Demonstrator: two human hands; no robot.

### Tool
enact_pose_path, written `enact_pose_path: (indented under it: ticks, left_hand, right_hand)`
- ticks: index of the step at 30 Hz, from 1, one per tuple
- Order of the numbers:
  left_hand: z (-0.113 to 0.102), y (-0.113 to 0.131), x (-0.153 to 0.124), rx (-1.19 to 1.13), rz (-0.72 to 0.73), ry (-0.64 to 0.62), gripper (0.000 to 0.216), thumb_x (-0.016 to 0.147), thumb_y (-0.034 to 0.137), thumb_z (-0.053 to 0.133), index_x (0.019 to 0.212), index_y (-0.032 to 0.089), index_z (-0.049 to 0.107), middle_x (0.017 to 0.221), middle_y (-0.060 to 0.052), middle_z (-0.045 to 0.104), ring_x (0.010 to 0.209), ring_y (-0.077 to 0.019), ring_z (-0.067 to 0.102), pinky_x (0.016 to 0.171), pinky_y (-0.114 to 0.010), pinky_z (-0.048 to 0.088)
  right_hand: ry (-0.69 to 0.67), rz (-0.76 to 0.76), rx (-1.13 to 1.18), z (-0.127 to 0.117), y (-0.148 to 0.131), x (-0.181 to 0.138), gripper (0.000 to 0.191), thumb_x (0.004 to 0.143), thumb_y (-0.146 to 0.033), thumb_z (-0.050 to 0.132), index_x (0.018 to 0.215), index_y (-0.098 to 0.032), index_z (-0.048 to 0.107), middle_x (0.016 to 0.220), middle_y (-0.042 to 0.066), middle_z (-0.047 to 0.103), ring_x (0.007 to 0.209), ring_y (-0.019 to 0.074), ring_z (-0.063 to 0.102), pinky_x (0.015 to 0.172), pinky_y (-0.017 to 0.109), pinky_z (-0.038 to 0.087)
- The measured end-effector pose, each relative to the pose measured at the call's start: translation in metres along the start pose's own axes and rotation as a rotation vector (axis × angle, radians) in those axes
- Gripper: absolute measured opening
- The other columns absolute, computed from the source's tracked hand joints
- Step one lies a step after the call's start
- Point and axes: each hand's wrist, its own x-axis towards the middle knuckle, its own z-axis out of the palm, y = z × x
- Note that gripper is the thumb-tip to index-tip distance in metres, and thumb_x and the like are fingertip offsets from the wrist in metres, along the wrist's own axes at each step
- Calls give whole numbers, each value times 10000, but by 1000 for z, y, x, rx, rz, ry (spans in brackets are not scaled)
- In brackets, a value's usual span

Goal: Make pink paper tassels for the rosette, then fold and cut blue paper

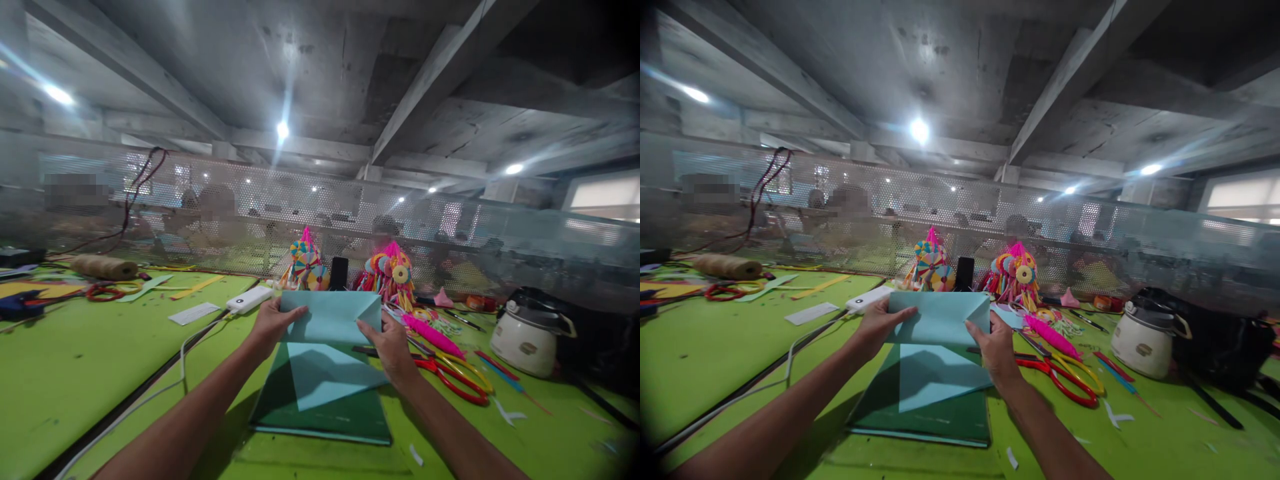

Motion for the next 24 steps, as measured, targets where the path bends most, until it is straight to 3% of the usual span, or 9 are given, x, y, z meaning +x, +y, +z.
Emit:
enact_pose_path:
  ticks: [12, 17, 21, 24]
  left_hand:
    - [2, 3, 1, 7, 22, 7, 408, 484, 303, 840, 784, 116, 636, 652, 2, 660, 543, -102, 564, 512, -197, 448]
    - [1, 2, 1, 10, 10, -28, 425, 490, 329, 836, 787, 114, 620, 651, 2, 648, 536, -97, 551, 491, -190, 436]
    - [-1, -1, 2, 66, -21, -46, 434, 489, 359, 831, 778, 117, 617, 647, -5, 647, 533, -106, 555, 490, -202, 440]
    - [-2, -3, 2, 144, -46, -68, 451, 482, 382, 828, 786, 115, 629, 666, -19, 658, 533, -115, 563, 487, -209, 441]
  right_hand:
    - [26, 90, 48, 5, -5, -5, 442, 599, -425, 767, 910, -121, 687, 853, 76, 720, 745, 221, 622, 694, 311, 482]
    - [5, 100, 69, 2, -2, -2, 436, 650, -450, 735, 931, -126, 656, 839, 59, 702, 712, 199, 600, 660, 298, 482]
    - [-16, 8, -67, -8, -1, 5, 417, 753, -470, 643, 1016, -148, 614, 860, 57, 676, 754, 204, 603, 672, 307, 486]
    - [3, -223, -362, -17, -7, 10, 407, 788, -437, 615, 1091, -166, 593, 973, 87, 649, 888, 236, 588, 751, 355, 479]
